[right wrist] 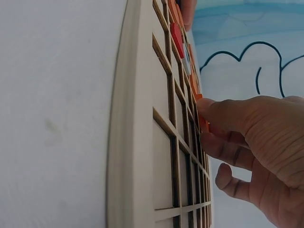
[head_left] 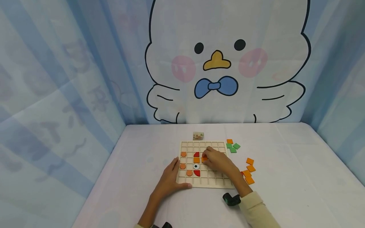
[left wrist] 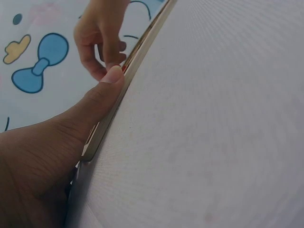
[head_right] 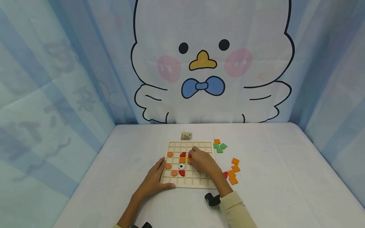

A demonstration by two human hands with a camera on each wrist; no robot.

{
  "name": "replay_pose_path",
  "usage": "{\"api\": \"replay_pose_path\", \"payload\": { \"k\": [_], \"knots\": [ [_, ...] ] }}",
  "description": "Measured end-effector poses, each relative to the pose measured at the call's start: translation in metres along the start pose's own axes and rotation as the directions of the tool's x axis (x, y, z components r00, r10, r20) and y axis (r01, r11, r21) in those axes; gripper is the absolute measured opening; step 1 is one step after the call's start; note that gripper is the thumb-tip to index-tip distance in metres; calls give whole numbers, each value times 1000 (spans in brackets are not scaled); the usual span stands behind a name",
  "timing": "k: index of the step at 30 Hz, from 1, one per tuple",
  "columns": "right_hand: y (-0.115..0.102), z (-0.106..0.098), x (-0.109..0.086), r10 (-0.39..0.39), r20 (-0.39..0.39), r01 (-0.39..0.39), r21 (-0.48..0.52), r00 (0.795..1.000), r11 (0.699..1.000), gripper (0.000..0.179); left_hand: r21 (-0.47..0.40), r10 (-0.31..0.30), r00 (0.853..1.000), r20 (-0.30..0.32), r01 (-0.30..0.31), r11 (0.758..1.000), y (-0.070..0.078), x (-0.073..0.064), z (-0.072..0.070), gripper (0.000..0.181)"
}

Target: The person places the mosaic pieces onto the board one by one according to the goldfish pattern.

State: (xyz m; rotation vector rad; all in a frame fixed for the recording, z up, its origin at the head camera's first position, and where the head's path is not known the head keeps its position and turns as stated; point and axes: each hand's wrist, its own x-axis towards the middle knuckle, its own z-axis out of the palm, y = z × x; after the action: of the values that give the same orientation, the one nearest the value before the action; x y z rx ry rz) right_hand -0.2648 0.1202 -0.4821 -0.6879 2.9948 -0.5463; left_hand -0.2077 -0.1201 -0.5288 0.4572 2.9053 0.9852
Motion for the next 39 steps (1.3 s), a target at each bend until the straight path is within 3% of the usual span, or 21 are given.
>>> {"api": "replay_pose_path", "payload": {
  "k": [25,39],
  "knots": [
    [-2,3,2,-11,14,11,-10,1000,1000,28,10,-7,1000,7,7,1000,2,0,0,122],
    [0,2,-1,21,16,-21,27,1000,999,31,16,-18,1000,8,18,1000,0,2,2,122]
  ]
}}
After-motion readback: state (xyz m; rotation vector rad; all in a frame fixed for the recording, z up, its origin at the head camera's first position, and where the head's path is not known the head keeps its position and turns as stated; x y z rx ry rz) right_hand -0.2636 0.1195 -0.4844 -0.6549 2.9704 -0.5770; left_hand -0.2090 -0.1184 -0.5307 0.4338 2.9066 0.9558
